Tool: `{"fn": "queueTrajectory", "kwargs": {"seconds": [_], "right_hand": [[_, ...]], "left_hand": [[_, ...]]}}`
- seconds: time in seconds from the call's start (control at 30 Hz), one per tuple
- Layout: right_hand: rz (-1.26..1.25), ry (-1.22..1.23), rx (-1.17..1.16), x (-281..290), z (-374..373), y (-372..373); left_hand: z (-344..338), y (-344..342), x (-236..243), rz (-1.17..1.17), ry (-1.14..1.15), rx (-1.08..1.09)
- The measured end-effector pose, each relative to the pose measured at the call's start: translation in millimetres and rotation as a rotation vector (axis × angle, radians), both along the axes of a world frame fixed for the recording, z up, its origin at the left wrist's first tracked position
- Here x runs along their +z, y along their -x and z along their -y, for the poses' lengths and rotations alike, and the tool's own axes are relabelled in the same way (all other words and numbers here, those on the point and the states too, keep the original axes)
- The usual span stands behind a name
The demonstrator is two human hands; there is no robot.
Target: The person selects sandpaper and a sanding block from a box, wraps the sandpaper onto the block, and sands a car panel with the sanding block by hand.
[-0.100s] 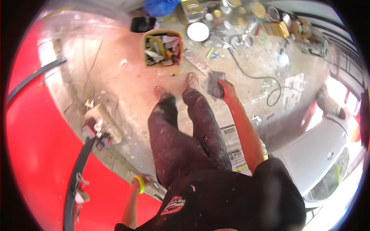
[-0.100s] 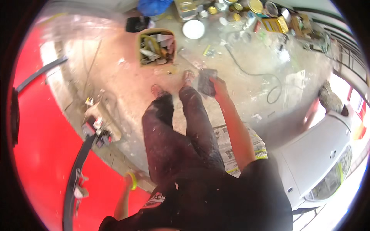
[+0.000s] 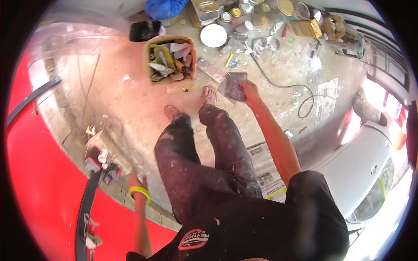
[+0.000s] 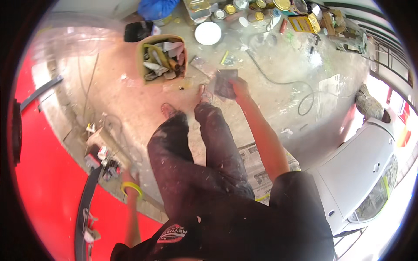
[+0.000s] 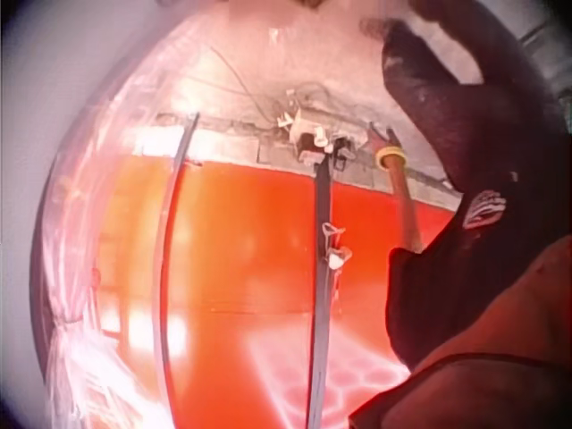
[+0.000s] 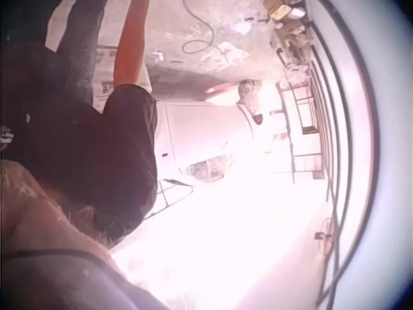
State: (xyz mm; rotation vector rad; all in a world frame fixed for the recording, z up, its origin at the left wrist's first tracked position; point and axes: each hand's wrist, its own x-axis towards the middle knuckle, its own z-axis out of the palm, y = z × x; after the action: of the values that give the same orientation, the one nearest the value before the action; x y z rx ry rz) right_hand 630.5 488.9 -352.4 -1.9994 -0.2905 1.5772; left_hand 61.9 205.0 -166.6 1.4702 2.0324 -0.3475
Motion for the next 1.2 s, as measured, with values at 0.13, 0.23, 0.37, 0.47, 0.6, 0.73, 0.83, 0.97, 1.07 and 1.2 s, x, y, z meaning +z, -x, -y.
{"fn": "queueTrajectory", "kwargs": {"seconds": [0.13,0.23,0.37,0.47,0.6,0.73,0.83,0.97,1.07,1.2], "right_hand": [[0.095,-0.119,0.142,-115.1,-51.2,20.7],[0.259,-0.203,0.268,-200.8,-80.7,19.1],[0.333,-0.227,0.504,-237.8,-108.5,78.6],[0.236,-0.246,0.497,-267.2,-122.1,101.2],[0.079,-0.244,0.508,-316.8,-134.0,104.3],[0.081,-0.307,0.529,-363.8,-143.5,117.0],[0.021,-0.412,0.372,-381.2,-144.8,129.1],[0.503,-0.528,0.523,-374.8,-148.1,153.4],[0.546,-0.511,0.56,-360.2,-142.4,152.7],[0.655,-0.52,0.603,-354.3,-141.8,157.2]], "left_hand": [[-173.4,-35.3,-117.1,0.672,-0.254,0.571],[-275.1,-90.8,-174.1,0.795,-0.426,0.49],[-353.9,-99.1,-202.3,0.666,-0.763,-0.164],[-391.4,-85.0,-215.2,0.581,-0.888,-0.43],[-414.0,-58.2,-259.7,0.476,-1.104,-0.615],[-401.6,-55.5,-293.3,0.651,-0.818,0.048],[-402.0,-35.3,-302.6,0.928,-0.387,0.198],[-387.3,-8.2,-327.1,0.821,-0.218,0.2],[-388.8,-15.3,-323.7,0.736,-0.194,0.367],[-405.1,-24.8,-319.5,0.891,-0.198,0.495]]}}
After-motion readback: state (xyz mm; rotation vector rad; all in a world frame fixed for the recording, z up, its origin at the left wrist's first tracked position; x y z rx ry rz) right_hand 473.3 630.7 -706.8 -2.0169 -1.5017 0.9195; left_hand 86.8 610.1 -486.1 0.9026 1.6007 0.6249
